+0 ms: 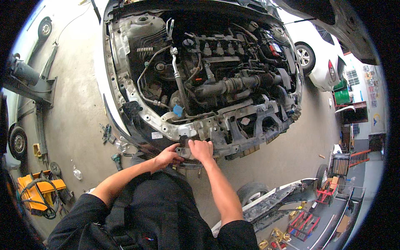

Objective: The person uses a portable work light and a screwdriver to pry and remove the front bumper cover of a white car. They then use a cordless drill to remove fasteners and detach the bumper, exposing the front frame and engine bay.

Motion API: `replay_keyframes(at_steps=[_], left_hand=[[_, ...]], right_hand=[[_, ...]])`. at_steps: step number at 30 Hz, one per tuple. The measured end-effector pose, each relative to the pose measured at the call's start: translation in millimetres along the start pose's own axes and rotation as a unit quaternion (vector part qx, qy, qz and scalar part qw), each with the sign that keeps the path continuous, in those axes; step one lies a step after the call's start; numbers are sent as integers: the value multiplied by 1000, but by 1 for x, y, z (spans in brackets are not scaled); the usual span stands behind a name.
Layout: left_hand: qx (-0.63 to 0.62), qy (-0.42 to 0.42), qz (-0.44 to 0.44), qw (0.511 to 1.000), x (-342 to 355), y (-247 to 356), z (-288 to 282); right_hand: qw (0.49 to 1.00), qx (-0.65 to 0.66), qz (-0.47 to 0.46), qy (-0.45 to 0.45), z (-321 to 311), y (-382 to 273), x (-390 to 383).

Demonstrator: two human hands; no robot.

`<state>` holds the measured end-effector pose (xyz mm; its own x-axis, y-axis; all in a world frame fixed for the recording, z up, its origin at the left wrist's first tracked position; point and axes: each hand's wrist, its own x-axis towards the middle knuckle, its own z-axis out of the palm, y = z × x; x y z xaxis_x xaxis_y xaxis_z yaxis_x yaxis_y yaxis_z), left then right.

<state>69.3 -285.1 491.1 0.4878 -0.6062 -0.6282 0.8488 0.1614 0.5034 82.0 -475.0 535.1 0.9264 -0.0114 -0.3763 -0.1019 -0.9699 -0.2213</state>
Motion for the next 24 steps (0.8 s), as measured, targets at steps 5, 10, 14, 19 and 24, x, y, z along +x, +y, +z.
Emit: replay_keyframes(at_steps=[5, 10, 14, 19, 24], left_hand=[[97, 10, 5, 995, 9, -4, 1], [146, 13, 25, 989, 6, -7, 5], [85, -28, 36, 995, 1, -9, -7], [149, 44, 18, 988, -57, -36, -111], [-356, 402, 95, 838, -1, -69, -209]], right_hand=[[999, -20, 18, -32, 4, 5, 4], [998, -13, 21, -63, 5, 7, 7], [996, 12, -15, -87, 12, 15, 15], [994, 63, 37, -84, 7, -5, 14], [995, 9, 95, -38, 9, -35, 14]])
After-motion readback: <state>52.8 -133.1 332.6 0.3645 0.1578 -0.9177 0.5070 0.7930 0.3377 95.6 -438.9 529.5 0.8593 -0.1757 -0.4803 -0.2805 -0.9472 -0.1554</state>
